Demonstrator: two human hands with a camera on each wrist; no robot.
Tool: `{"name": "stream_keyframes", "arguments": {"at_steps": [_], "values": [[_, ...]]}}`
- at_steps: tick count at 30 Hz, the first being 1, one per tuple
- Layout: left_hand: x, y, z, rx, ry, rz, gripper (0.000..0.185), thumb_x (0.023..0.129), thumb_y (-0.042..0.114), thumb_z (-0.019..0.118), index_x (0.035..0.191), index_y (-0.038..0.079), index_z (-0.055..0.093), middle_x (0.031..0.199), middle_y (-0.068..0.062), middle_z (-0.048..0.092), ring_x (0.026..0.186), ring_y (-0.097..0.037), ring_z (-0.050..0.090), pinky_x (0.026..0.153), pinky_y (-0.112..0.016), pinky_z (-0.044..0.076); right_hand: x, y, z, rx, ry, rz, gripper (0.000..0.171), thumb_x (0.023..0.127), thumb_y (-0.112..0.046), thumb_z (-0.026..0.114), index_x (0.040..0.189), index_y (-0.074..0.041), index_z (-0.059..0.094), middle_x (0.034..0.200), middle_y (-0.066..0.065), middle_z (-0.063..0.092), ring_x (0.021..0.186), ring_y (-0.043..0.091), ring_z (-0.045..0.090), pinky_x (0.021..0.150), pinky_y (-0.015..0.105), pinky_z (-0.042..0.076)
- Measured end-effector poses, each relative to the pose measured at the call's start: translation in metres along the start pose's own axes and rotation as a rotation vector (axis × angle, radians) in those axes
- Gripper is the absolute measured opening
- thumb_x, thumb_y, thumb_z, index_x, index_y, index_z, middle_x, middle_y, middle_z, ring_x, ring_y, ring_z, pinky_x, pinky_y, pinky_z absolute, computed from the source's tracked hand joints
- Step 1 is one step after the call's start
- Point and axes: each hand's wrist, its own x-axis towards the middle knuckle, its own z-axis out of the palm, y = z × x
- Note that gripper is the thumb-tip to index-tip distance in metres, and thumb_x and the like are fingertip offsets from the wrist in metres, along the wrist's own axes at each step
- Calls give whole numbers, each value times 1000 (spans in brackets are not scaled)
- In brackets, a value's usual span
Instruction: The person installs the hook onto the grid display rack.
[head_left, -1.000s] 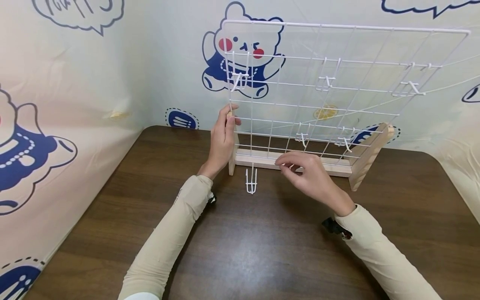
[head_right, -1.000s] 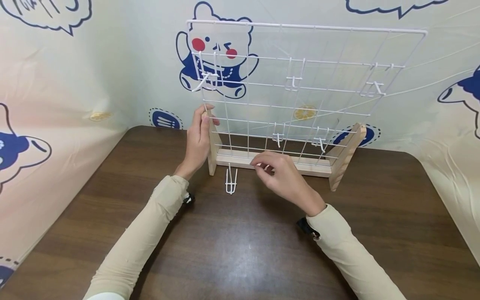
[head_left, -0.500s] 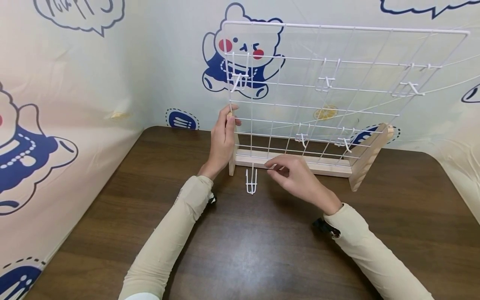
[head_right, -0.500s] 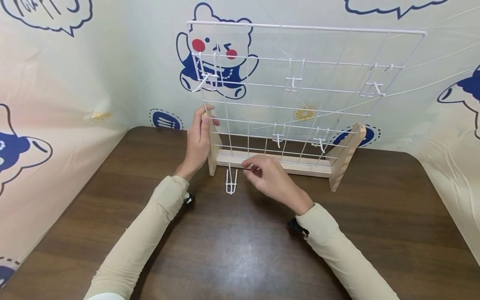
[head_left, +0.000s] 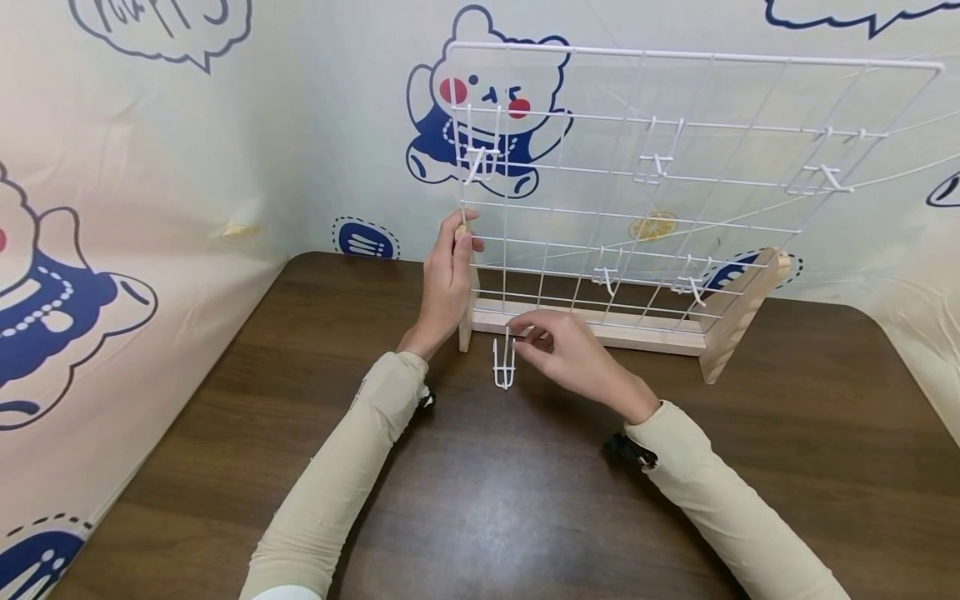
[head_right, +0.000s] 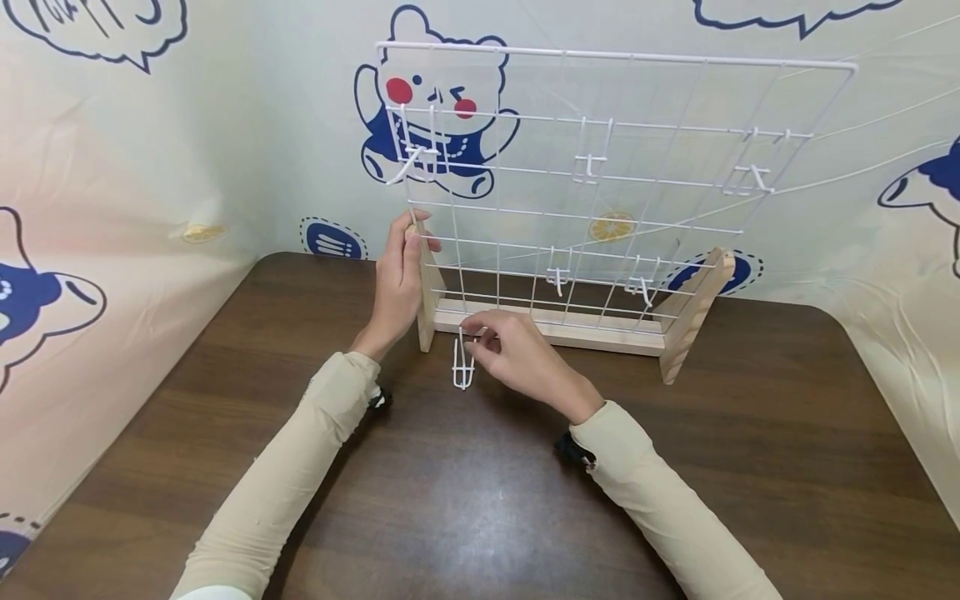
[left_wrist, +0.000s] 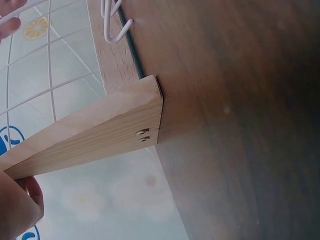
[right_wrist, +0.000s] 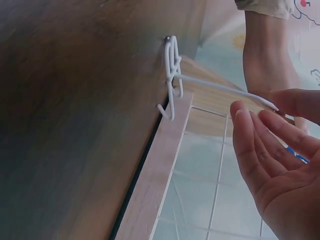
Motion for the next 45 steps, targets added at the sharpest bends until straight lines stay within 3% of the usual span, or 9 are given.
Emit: {"name": "stream_keyframes", "arguments": {"at_steps": [6,10,15,18,21,27,35,41,45], "values": [[0,1,-1,-24,10,4,29,108,14,39,136,11,49,102,-21,63,97,-28,62,68,-35,41,5,-1,8,6,-25,23,27,90,-6,71,115,4,68,107,16,71,79,17,69,73,35,57],[0,0,0,-14,11,10,29,109,16,38,135,12,50,101,-15,64,96,-24,62,68,-34,43,5,1,15,11,-51,50,24,93,-7,68,115,3,68,102,12,72,78,15,69,72,30,56],[0,-1,0,-5,8,6,30,109,16,37,135,11,50,103,-14,64,97,-23,63,69,-34,44,4,4,21,-24,-52,9,12,97,-7,63,102,-1,71,92,7,72,75,12,65,70,29,54],[1,0,1,-11,11,7,30,108,13,37,136,8,49,103,-20,63,97,-28,63,69,-34,42,4,4,21,-50,-42,-8,13,99,-8,60,93,-4,71,81,3,68,70,10,59,66,29,50],[1,9,-1,-22,10,15,30,108,9,36,135,1,49,102,-25,62,95,-36,62,68,-35,41,3,5,21,-45,-46,-3,17,101,-10,58,89,-6,70,75,2,65,67,8,55,63,27,48],[0,36,-7,-32,-11,12,29,106,3,37,132,-7,47,101,-30,60,95,-42,60,69,-34,42,2,7,23,17,-65,19,15,101,-8,58,93,-4,70,78,8,70,69,15,64,60,26,50],[0,3,-1,-20,0,7,30,108,11,37,136,8,49,102,-21,62,96,-30,62,68,-34,42,1,7,26,51,-87,32,17,102,-9,57,92,-3,69,79,8,70,71,18,66,65,30,52],[0,-2,-1,-11,-5,16,30,109,19,37,136,13,49,102,-17,63,96,-22,61,69,-34,44,1,10,29,74,-104,53,17,102,-9,57,92,-3,69,80,7,70,73,18,67,67,28,54],[0,3,-1,-20,-1,17,30,109,14,37,136,9,50,102,-21,62,97,-28,62,70,-35,43,0,11,27,107,-113,42,16,101,-7,57,93,-2,70,82,8,70,76,20,68,70,27,55]]}}
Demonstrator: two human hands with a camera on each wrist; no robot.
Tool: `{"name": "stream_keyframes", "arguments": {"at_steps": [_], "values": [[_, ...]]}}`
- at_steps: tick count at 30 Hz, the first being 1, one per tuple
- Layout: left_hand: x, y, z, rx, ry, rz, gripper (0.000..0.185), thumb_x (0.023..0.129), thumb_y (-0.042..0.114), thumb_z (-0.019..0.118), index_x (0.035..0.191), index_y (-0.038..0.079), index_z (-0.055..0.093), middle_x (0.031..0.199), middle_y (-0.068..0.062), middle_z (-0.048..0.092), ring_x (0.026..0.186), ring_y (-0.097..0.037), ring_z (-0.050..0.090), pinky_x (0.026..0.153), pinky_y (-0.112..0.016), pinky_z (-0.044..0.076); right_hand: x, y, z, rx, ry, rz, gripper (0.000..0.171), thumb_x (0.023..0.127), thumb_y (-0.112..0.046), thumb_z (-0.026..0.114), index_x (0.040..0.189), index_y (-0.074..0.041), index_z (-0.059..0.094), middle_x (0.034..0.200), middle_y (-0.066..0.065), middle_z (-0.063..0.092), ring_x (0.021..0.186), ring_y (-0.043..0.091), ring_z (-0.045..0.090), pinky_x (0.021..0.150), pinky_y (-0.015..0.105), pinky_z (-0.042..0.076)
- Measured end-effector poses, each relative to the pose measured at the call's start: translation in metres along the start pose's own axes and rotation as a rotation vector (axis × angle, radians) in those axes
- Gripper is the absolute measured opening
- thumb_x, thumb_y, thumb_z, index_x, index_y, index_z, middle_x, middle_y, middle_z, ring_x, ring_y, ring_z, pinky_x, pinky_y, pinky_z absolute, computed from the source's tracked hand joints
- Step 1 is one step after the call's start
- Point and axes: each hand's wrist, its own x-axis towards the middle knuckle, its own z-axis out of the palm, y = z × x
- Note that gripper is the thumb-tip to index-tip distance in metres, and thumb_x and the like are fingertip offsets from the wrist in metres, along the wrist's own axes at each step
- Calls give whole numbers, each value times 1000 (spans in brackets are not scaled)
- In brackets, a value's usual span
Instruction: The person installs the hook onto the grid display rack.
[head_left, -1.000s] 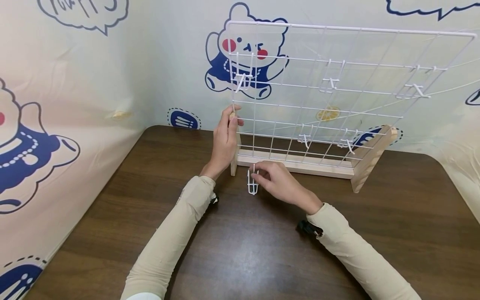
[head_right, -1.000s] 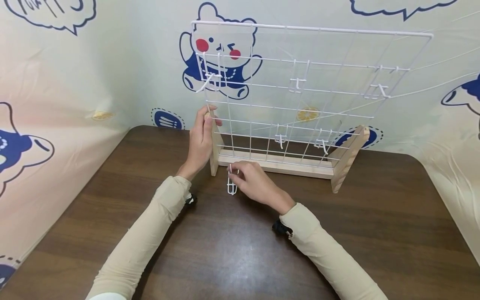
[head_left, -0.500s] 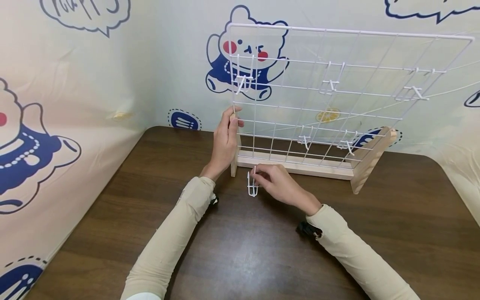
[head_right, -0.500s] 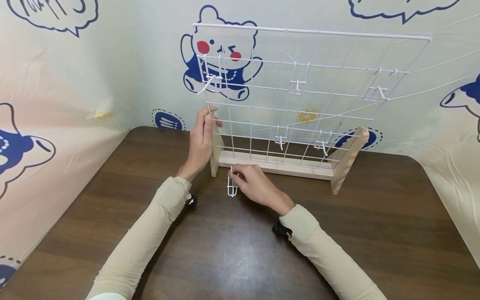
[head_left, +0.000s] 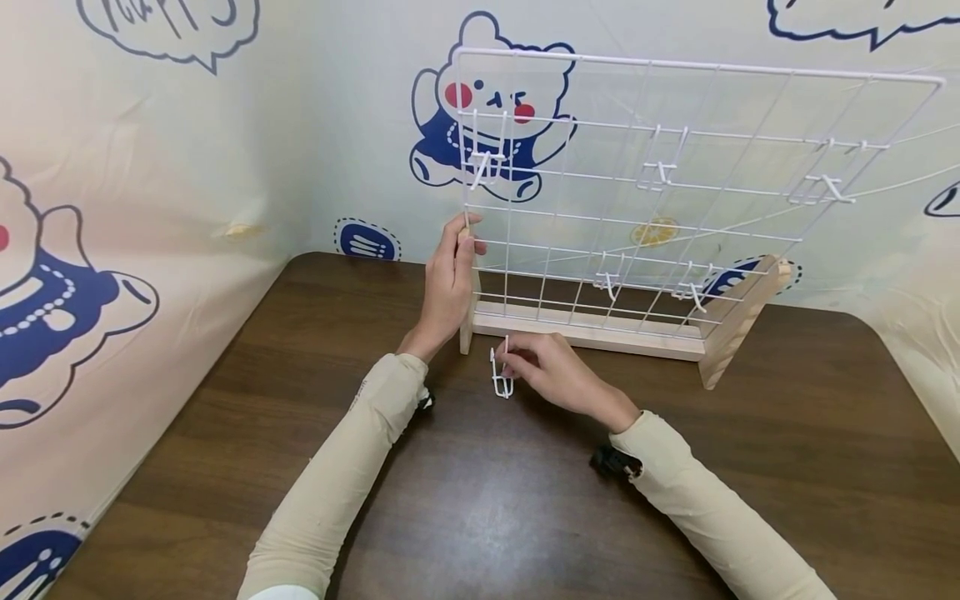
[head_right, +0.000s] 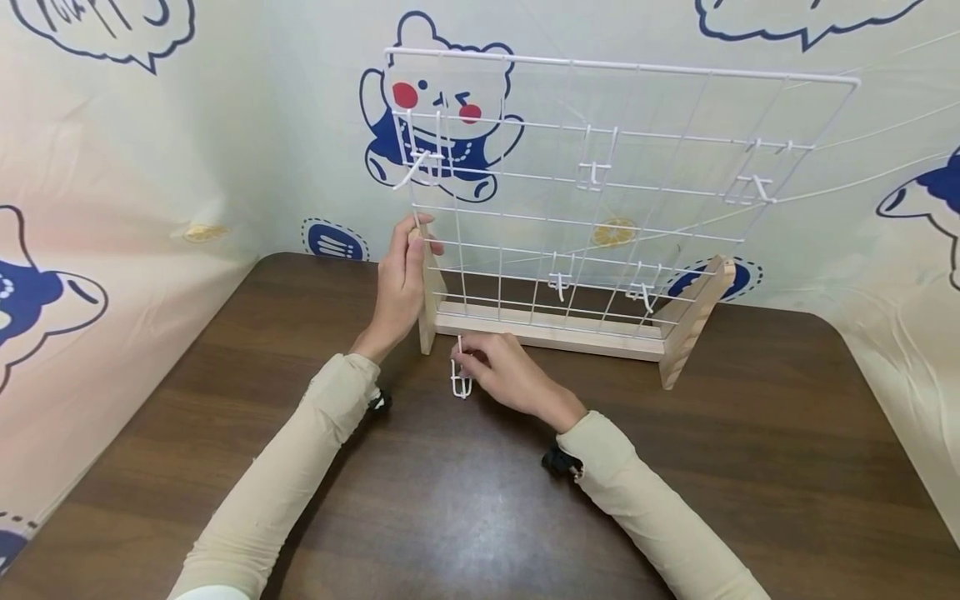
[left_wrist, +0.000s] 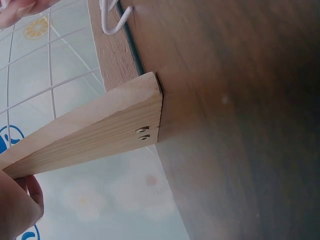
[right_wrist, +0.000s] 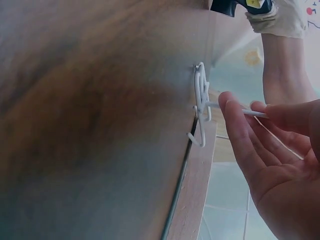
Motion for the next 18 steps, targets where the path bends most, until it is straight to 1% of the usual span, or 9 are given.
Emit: {"name": "stream_keyframes", "arguments": {"at_steps": [6,7,11,14,18], "values": [[0,33,-5,-7,-6,3,29,106,4,37,132,-4,48,101,-25,60,96,-39,61,71,-35,43,-1,-1,-2,6,1,-17,15,101,-7,58,95,-2,70,83,7,70,77,20,69,72,27,56],[0,33,-6,-6,-7,3,29,106,4,37,132,-4,48,101,-25,61,96,-39,61,72,-35,43,-1,-1,-2,6,1,-17,15,101,-7,58,95,-2,70,83,7,70,77,20,69,72,26,56],[1,17,-3,-10,-9,1,30,107,5,36,133,-3,48,103,-28,60,97,-39,60,72,-36,42,-1,-2,-3,9,10,-21,15,101,-8,58,94,-2,70,82,7,70,77,20,69,72,26,56],[0,0,-1,-9,-10,-2,31,108,7,36,136,3,48,105,-26,61,98,-37,61,71,-37,42,-1,-3,-5,8,26,-25,16,101,-8,58,93,-3,70,81,7,71,76,20,69,71,26,56],[0,-6,-1,-6,-16,-4,32,108,11,38,138,10,48,106,-23,63,99,-30,62,71,-37,43,-2,-5,-7,4,43,-20,16,100,-9,59,90,-3,70,80,8,72,75,22,71,69,27,55]]}}
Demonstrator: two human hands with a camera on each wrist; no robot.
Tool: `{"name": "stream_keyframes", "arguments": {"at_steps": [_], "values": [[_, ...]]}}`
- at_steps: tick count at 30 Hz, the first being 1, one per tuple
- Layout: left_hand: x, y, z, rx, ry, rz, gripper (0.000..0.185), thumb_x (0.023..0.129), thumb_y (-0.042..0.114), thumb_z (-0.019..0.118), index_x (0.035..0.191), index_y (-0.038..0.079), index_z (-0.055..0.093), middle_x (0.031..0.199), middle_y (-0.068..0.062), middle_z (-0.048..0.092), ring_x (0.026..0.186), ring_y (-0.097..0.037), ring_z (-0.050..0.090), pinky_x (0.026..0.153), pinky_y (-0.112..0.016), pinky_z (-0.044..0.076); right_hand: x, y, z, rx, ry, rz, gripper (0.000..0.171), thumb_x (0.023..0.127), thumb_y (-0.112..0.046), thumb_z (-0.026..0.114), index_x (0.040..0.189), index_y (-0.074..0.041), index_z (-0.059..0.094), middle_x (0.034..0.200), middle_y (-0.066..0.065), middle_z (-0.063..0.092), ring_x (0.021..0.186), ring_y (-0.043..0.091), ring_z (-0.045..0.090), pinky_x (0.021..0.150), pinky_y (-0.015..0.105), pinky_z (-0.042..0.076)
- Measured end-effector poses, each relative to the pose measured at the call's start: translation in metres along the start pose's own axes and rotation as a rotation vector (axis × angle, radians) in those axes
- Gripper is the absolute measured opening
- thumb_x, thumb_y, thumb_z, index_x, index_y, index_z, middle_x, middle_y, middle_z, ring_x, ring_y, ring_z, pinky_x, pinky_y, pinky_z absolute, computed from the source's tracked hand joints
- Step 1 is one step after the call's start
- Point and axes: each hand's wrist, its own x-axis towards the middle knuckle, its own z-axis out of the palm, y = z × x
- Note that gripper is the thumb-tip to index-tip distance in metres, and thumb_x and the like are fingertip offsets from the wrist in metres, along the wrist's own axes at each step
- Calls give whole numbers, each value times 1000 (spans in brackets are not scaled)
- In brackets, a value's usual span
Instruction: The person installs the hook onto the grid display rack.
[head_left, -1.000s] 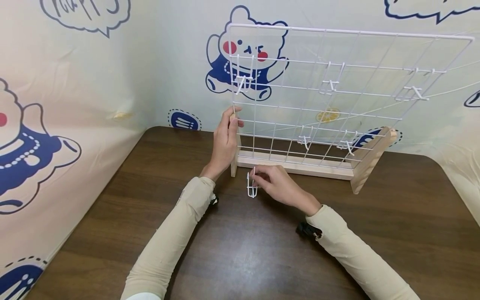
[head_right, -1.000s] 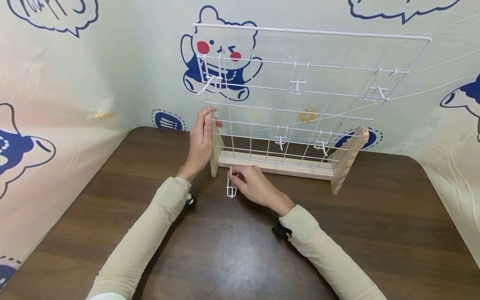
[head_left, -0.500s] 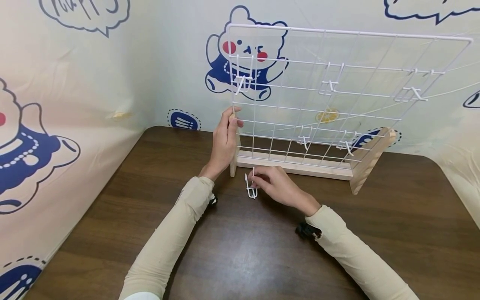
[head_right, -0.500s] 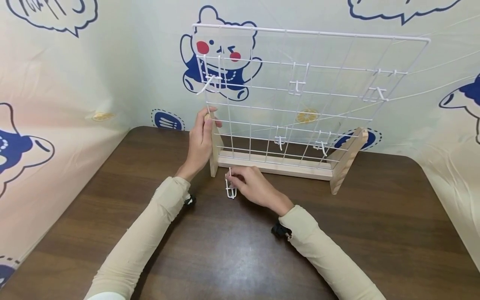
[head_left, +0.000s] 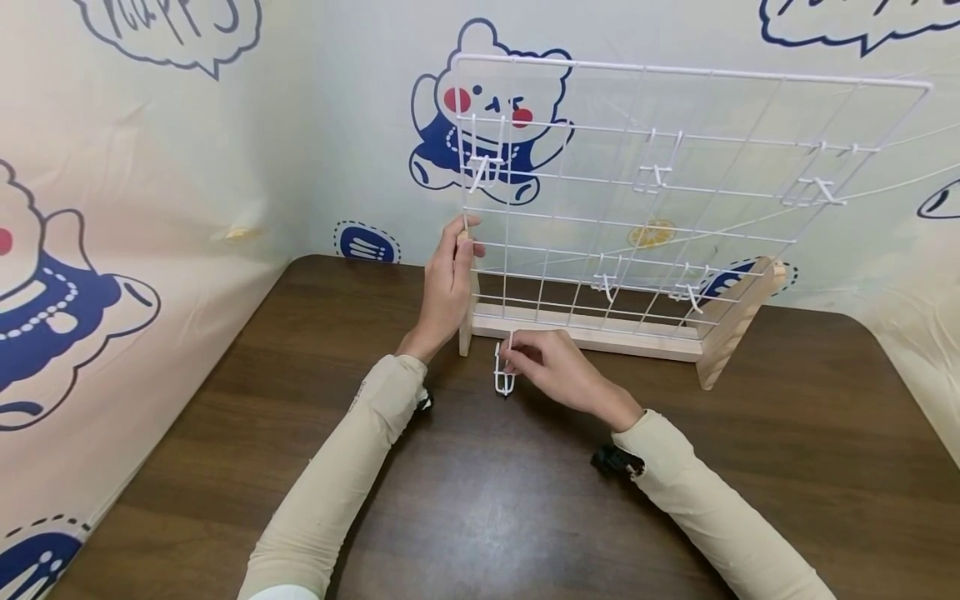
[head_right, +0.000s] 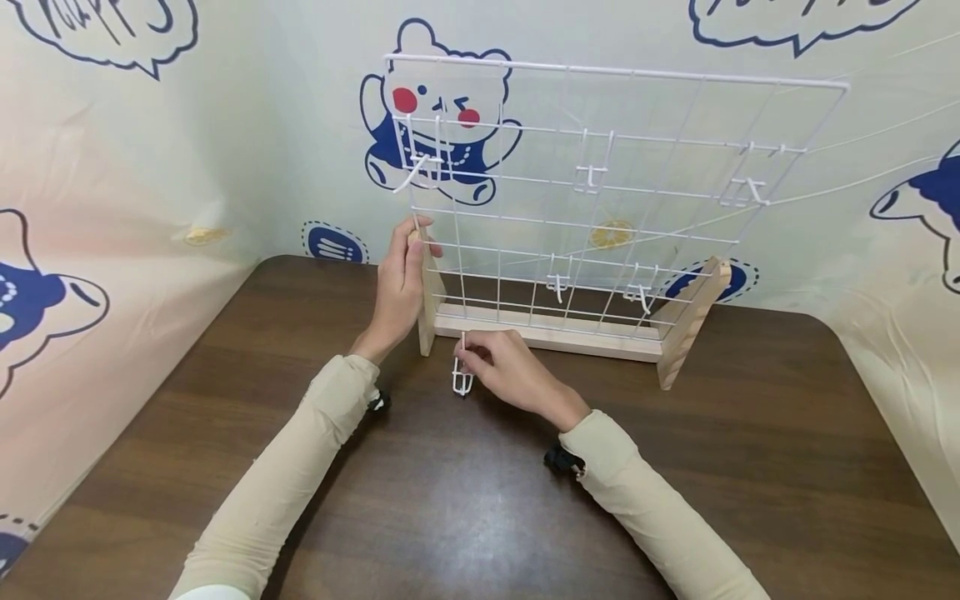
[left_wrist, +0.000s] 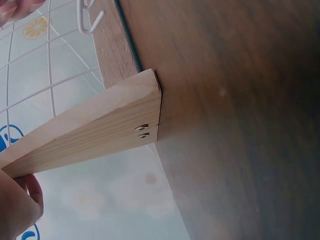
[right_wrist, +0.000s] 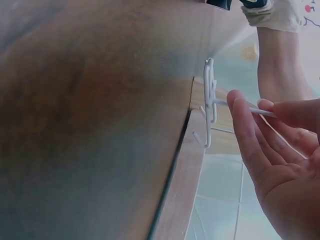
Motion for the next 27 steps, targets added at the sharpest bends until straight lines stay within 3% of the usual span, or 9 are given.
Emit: {"name": "stream_keyframes", "arguments": {"at_steps": [16,23,27], "values": [[-2,-1,-1,20,-7,-2,30,109,19,37,136,11,49,104,-18,63,97,-20,61,73,-35,45,-1,-3,-6,17,29,0,15,101,-9,59,93,-7,72,83,7,72,79,23,72,74,29,56],[-1,1,1,10,0,2,30,108,13,38,136,8,49,103,-19,63,96,-28,62,72,-36,43,-2,-9,-12,48,44,7,16,100,-7,59,101,1,73,94,12,75,80,22,74,76,27,57],[0,9,0,17,10,2,30,108,8,37,134,1,49,100,-21,62,95,-35,61,70,-35,41,-3,-13,-15,91,57,6,16,100,-6,59,103,3,72,89,12,74,79,28,73,76,28,57]]}}
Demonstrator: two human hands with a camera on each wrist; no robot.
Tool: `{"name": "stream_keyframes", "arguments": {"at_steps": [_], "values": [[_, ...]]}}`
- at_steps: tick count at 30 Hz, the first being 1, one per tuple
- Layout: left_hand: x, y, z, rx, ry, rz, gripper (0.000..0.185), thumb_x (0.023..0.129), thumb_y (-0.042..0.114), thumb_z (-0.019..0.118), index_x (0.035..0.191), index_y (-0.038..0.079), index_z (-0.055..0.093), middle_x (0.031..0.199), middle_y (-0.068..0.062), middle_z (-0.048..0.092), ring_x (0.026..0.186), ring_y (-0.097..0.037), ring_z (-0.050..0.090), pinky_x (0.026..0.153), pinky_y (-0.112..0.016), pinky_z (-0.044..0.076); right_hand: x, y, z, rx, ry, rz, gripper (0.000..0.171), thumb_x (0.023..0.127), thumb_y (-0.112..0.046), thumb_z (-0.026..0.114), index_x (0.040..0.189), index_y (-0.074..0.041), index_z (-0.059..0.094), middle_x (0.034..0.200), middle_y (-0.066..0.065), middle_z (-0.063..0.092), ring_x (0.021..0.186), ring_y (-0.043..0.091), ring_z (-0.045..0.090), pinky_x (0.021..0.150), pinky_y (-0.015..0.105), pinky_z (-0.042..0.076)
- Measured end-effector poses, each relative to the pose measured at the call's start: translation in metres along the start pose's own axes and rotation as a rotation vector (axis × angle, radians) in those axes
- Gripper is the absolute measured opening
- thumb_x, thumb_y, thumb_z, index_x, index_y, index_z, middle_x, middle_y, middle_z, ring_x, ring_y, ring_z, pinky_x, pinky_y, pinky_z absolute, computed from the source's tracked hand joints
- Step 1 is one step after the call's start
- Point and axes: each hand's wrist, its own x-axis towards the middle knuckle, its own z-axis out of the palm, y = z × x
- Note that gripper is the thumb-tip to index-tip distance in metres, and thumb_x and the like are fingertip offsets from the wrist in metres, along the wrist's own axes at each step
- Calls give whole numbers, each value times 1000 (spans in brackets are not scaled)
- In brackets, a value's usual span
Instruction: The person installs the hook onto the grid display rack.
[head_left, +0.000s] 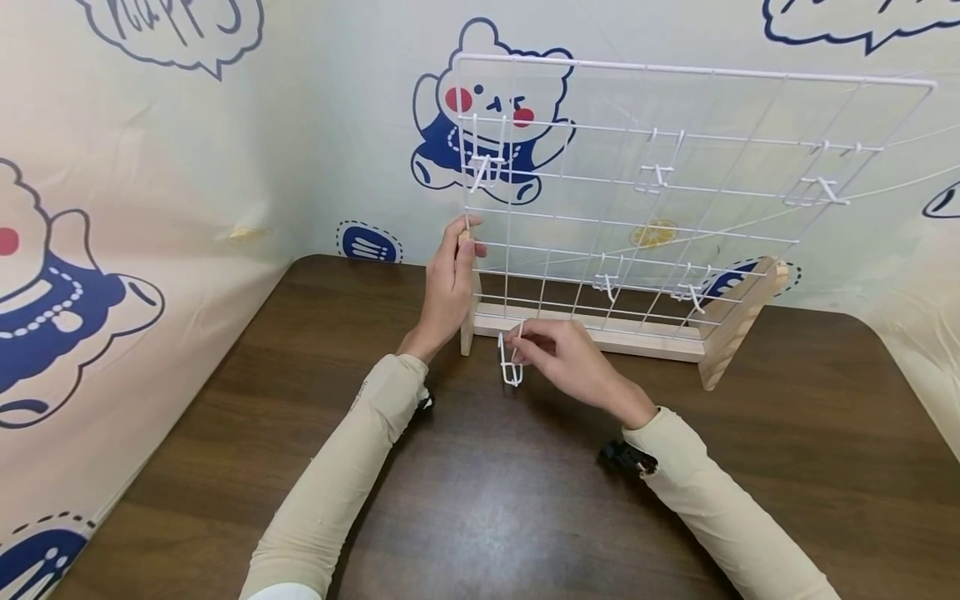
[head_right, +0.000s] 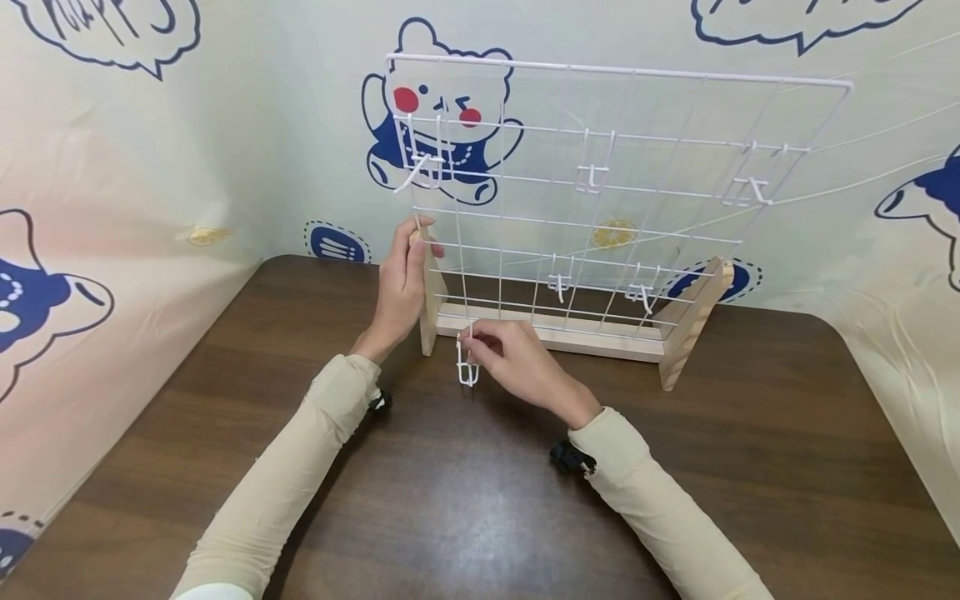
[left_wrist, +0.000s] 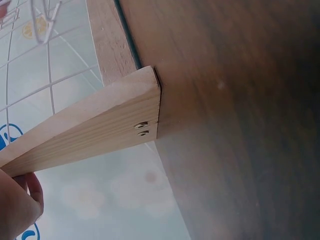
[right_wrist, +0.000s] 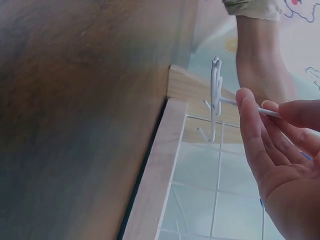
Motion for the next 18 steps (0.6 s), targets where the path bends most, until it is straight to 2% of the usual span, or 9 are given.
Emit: {"name": "stream_keyframes", "arguments": {"at_steps": [4,6,9,11,18], "values": [[-1,15,-3,6,-3,-17,29,108,7,36,132,-2,48,100,-22,62,96,-37,61,71,-34,42,0,-4,-1,54,8,6,16,100,-7,60,103,2,72,81,10,72,76,31,70,73,32,58],[-1,16,-3,5,-2,-17,29,108,7,37,132,-2,48,99,-23,62,96,-37,61,70,-35,42,0,-5,-1,80,13,10,16,100,-7,59,104,2,72,81,9,72,75,30,70,73,35,58],[-1,9,-3,2,-3,-17,29,108,8,37,133,3,49,100,-23,62,96,-35,61,70,-35,42,-1,-7,-2,109,18,11,17,100,-7,59,107,2,72,83,9,72,75,29,70,73,39,58],[0,-1,-2,-6,-6,-4,30,108,9,37,135,4,49,101,-24,62,96,-33,61,69,-36,41,-1,-7,-3,139,20,11,18,100,-7,59,109,3,72,85,10,73,77,31,70,74,39,58],[1,-9,-1,14,-13,13,29,109,17,38,135,10,49,101,-17,64,95,-23,61,68,-34,44,-2,-11,-6,368,-10,-10,23,99,-2,59,118,4,69,99,16,74,83,40,71,75,40,59]]}}
